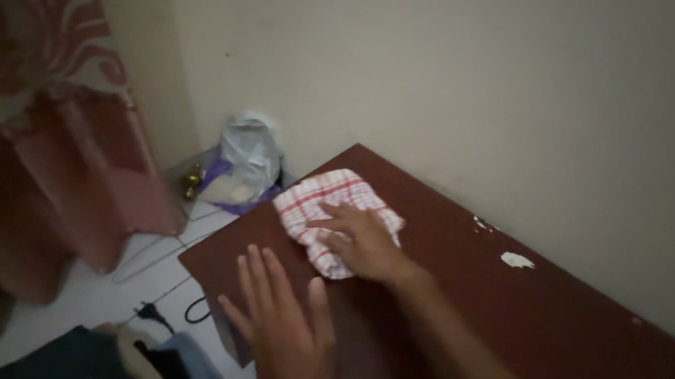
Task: Wiping a low wooden table with a cloth and spray bottle.
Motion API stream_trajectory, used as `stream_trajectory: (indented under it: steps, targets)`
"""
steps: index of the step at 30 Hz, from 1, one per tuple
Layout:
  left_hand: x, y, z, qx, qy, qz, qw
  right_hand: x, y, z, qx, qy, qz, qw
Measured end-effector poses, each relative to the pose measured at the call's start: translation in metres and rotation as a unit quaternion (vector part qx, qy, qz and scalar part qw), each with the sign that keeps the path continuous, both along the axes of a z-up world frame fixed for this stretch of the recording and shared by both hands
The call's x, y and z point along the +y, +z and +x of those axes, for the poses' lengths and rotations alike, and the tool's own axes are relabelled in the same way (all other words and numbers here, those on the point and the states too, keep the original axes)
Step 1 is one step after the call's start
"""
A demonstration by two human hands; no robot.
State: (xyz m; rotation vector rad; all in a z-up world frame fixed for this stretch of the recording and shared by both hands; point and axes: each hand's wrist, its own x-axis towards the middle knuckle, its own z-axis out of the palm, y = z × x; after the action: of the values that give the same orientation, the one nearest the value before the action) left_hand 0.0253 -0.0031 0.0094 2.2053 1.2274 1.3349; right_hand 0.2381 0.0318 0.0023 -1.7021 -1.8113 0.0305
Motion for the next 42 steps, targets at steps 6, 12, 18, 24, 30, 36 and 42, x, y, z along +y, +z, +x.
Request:
stream_trajectory:
  steps: [6, 12, 18, 24, 30, 36, 42]
  targets:
    - [0.003, -0.005, 0.003, 0.016, 0.020, 0.007, 1.000, 0.035, -0.013, -0.038, -0.007, 0.090, 0.022, 0.996]
    - [0.003, -0.005, 0.004, -0.013, 0.032, 0.013, 0.999, 0.017, -0.005, -0.057, 0.093, 0.190, -0.066, 0.975]
    - [-0.003, 0.000, 0.001, -0.009, 0.043, 0.009, 0.999, -0.069, 0.014, -0.046, 0.050, 0.160, -0.089, 0.982]
    - [-0.004, 0.000, -0.002, -0.001, 0.036, -0.005, 0.999, -0.086, 0.017, 0.014, 0.044, 0.109, -0.081, 0.990]
    - [-0.002, -0.002, -0.001, 0.005, 0.046, -0.007, 0.999, -0.013, -0.011, 0.015, 0.057, 0.094, 0.004, 0.994]
    - [0.000, -0.004, -0.004, -0.020, 0.027, -0.023, 0.999, 0.038, -0.007, -0.022, 0.069, 0.139, 0.018, 0.988]
    - [0.003, -0.007, -0.004, -0.049, 0.032, -0.033, 0.998, 0.070, -0.017, -0.076, 0.067, 0.241, 0.035, 0.968]
